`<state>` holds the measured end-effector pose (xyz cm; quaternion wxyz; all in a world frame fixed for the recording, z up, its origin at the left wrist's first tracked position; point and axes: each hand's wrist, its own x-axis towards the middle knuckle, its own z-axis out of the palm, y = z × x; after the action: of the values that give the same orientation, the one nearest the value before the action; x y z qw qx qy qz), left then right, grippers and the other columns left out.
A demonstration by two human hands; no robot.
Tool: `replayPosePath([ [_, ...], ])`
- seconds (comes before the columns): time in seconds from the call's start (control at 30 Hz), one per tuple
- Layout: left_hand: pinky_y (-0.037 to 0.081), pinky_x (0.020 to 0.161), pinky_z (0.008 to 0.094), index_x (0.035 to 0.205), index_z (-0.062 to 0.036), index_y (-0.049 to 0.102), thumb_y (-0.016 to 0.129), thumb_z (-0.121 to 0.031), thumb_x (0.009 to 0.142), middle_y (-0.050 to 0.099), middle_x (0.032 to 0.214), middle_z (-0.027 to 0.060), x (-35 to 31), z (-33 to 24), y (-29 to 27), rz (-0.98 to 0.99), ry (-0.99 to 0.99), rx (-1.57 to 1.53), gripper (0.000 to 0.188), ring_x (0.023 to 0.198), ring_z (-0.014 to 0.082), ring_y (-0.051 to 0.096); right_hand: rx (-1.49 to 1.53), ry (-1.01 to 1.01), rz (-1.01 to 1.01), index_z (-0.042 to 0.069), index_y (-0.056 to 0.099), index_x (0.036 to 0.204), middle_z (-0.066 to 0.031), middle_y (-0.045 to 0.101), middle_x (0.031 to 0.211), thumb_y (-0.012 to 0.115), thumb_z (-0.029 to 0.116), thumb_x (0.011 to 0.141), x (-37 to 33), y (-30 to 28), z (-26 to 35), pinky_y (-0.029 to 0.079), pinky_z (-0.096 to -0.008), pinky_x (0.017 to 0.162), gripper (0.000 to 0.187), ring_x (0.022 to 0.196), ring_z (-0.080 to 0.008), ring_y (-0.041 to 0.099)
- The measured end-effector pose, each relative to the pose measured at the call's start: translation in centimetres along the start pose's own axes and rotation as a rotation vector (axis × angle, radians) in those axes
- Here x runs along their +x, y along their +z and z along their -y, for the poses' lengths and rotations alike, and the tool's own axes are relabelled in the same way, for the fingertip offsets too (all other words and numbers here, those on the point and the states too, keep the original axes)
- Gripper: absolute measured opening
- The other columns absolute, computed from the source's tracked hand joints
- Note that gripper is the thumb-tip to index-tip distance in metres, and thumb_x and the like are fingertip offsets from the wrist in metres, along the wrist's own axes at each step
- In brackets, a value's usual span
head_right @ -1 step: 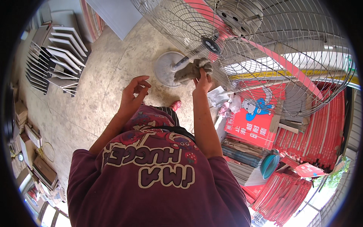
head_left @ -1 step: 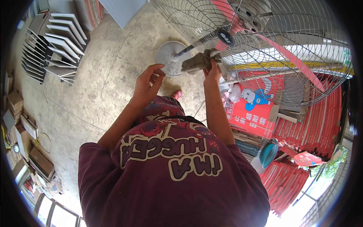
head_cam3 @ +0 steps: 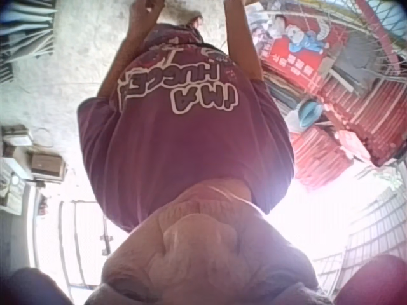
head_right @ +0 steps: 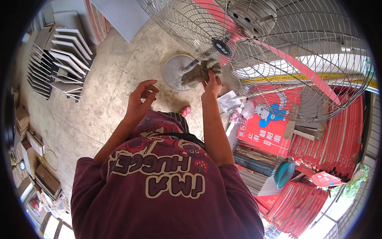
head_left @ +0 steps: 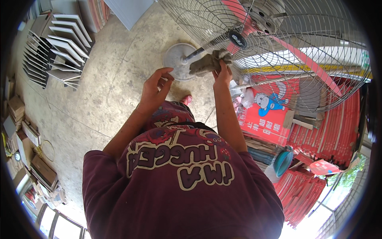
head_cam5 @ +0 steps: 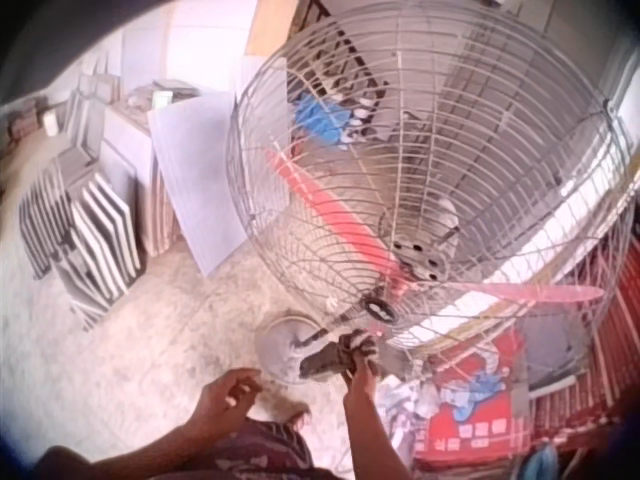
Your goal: The person cleans a fan by hand using a cloth.
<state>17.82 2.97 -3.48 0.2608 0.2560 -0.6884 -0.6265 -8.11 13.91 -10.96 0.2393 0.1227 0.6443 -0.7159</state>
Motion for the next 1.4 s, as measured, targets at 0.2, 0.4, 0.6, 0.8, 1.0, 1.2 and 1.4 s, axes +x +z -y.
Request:
replayPosePath([
  [0.2,0.046,0.068,0.0210,0.120,-0.0040,0.052,0.052,0.004,0.084,0.061,0.093,0.0033,-0.2,-0.4,0.1,0.004,-0.010,0.006,0.036,0.072,0.0065,0.055,-0.127,-0.081,0.218,0.012,0.060,0.104,0.0013,0.062,0.099,0.068,0.023,0.079,-2.3,4.5,1.9,0.047,-0.0323,0.074,0.028,0.089,-0.0128,0.058],
  [0.4,0.046,0.067,0.0210,0.120,-0.0041,0.052,0.053,0.004,0.084,0.062,0.093,0.0039,-0.2,-0.4,0.1,-0.004,-0.008,0.006,0.037,0.073,0.0067,0.056,-0.039,-0.047,0.129,0.012,0.060,0.104,0.0001,0.063,0.099,0.068,0.021,0.079,-0.1,1.3,1.2,0.048,-0.0316,0.072,0.027,0.085,-0.0146,0.060],
  [0.6,0.045,0.066,0.0221,0.120,-0.0041,0.052,0.053,0.005,0.084,0.062,0.092,0.0037,-0.2,0.2,0.2,-0.010,-0.020,-0.030,0.038,0.072,0.0069,0.055,0.062,0.035,-0.116,0.015,0.060,0.106,0.0011,0.063,0.099,0.068,0.024,0.080,1.9,-5.2,-0.8,0.046,-0.0330,0.078,0.029,0.090,-0.0143,0.060],
  [0.8,0.045,0.065,0.0217,0.120,-0.0037,0.052,0.053,0.004,0.084,0.062,0.092,0.0037,-0.2,0.4,0.0,-0.024,-0.012,-0.030,0.037,0.072,0.0068,0.055,0.059,0.073,-0.167,0.015,0.061,0.103,0.0012,0.063,0.097,0.068,0.024,0.079,3.2,-5.3,-1.3,0.047,-0.0321,0.074,0.027,0.087,-0.0142,0.060],
  [1.0,0.045,0.065,0.0213,0.120,-0.0032,0.052,0.054,0.004,0.084,0.062,0.093,0.0037,-0.5,0.5,-0.5,-0.037,-0.017,-0.014,0.037,0.072,0.0068,0.055,0.101,0.054,0.005,0.011,0.059,0.105,-0.0033,0.064,0.095,0.066,0.021,0.082,1.3,-0.3,-0.4,0.051,-0.0347,0.074,0.026,0.084,-0.0188,0.062],
  [1.2,0.045,0.065,0.0215,0.120,-0.0038,0.052,0.054,0.004,0.083,0.062,0.093,0.0038,-0.7,0.3,-0.8,-0.042,-0.001,-0.001,0.038,0.071,0.0070,0.055,-0.027,-0.010,0.246,0.013,0.058,0.108,0.0016,0.062,0.101,0.067,0.022,0.081,-1.3,3.2,1.3,0.047,-0.0319,0.076,0.030,0.091,-0.0143,0.059],
  [1.4,0.045,0.064,0.0219,0.120,-0.0046,0.052,0.054,0.005,0.083,0.062,0.092,0.0039,-0.5,-0.1,-0.9,-0.037,-0.003,-0.019,0.038,0.071,0.0073,0.056,-0.037,-0.001,0.142,0.015,0.060,0.106,0.0018,0.062,0.099,0.068,0.024,0.080,-0.2,0.5,1.0,0.046,-0.0323,0.074,0.029,0.088,-0.0131,0.059],
])
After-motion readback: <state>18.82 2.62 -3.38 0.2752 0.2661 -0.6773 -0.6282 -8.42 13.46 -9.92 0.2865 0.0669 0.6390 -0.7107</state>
